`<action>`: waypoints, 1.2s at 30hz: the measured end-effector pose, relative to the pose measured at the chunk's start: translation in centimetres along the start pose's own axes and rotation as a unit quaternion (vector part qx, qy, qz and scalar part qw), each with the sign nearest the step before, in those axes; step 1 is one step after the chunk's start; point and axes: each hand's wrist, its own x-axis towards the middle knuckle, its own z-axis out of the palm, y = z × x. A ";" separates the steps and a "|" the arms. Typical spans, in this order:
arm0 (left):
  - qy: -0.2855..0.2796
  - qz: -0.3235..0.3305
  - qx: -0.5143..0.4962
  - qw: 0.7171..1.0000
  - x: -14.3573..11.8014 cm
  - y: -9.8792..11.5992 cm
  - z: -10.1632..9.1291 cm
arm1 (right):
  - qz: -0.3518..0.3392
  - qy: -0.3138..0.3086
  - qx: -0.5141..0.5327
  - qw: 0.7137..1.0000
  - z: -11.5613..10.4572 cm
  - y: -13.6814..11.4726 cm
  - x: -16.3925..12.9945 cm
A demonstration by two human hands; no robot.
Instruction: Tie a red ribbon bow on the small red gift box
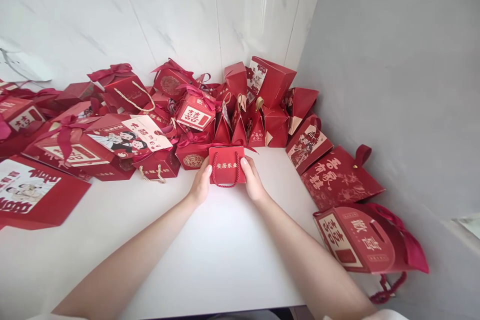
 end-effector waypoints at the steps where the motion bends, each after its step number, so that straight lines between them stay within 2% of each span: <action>1: -0.001 -0.002 -0.006 1.000 0.0 0.1 0.1 | -0.004 0.008 -0.003 1.000 0.0 0.1 0.0; 5: -0.002 -0.011 -0.021 1.000 0.1 0.4 0.3 | -0.011 0.032 -0.002 0.999 0.1 0.1 0.1; 10: 0.009 -0.013 -0.038 0.999 0.2 0.4 0.6 | 0.034 -0.002 0.051 0.998 -0.5 -0.3 0.2; 13: 0.012 -0.016 -0.040 0.999 0.3 0.2 0.6 | 0.047 -0.003 0.042 0.998 -0.7 -0.5 0.3; 24: 0.019 -0.024 -0.033 0.999 0.3 0.2 0.6 | 0.026 -0.022 0.039 0.999 -0.1 -1.3 0.1; 36: 0.019 -0.038 -0.036 0.998 0.2 0.1 0.5 | 0.014 -0.010 0.026 1.000 0.1 -1.2 0.1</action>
